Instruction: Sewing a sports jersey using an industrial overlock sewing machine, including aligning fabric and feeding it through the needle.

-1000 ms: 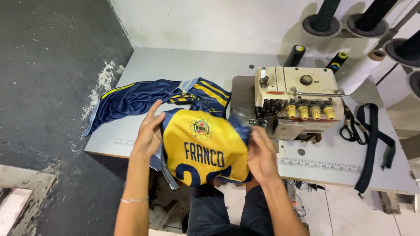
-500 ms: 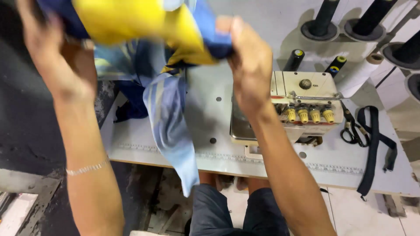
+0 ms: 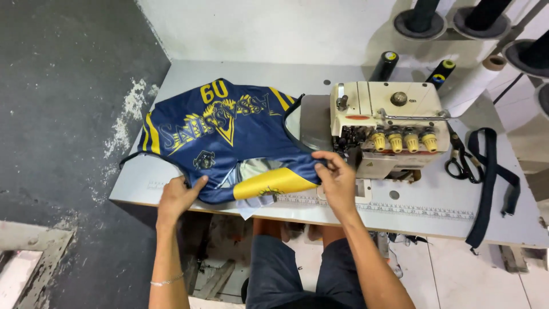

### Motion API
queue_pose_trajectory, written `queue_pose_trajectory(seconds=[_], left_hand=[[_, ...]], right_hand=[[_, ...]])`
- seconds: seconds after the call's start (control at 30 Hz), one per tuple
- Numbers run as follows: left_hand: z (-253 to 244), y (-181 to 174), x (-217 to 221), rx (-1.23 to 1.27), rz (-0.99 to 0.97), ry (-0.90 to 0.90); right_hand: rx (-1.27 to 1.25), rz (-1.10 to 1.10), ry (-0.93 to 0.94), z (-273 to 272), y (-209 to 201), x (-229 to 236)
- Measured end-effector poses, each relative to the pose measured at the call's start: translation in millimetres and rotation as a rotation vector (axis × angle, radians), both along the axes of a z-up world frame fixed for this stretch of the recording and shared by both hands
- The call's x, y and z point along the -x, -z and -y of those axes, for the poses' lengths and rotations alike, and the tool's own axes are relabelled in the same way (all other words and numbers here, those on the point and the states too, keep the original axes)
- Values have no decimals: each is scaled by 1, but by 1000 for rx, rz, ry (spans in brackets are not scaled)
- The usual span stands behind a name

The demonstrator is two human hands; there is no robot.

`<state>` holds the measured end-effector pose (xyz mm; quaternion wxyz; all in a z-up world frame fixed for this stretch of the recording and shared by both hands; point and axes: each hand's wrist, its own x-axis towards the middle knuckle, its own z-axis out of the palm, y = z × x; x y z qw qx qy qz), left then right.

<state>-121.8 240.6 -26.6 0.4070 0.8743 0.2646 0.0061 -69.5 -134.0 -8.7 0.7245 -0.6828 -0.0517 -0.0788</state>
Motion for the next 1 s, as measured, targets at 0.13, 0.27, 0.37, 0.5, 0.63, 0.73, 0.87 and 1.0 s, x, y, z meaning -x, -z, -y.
queue_pose_trajectory(seconds=[0.13,0.27,0.37,0.5,0.63,0.73,0.87,1.0], left_hand=[[70,-70,22,-508,200,46],[138,-51,1,107,537,504],[168,-69,-13,208,355,629],[172,-30,-48,507,105,697],[164,15,-65,918,-57,498],[165,6,-58,1080,-20,463],[158,11,-65,1300,168,246],[129,64,-98,1194,187,427]], right_hand=[[-203,8,-109,16,21,6],[-388,-12,-174,19,49,2],[-352,-21,-208,23,34,8],[-269,-11,-273,34,27,7],[-223,15,-322,34,14,9],[-218,18,-329,29,12,5],[-105,2,-350,19,-19,5],[-49,-38,-379,13,-32,0]])
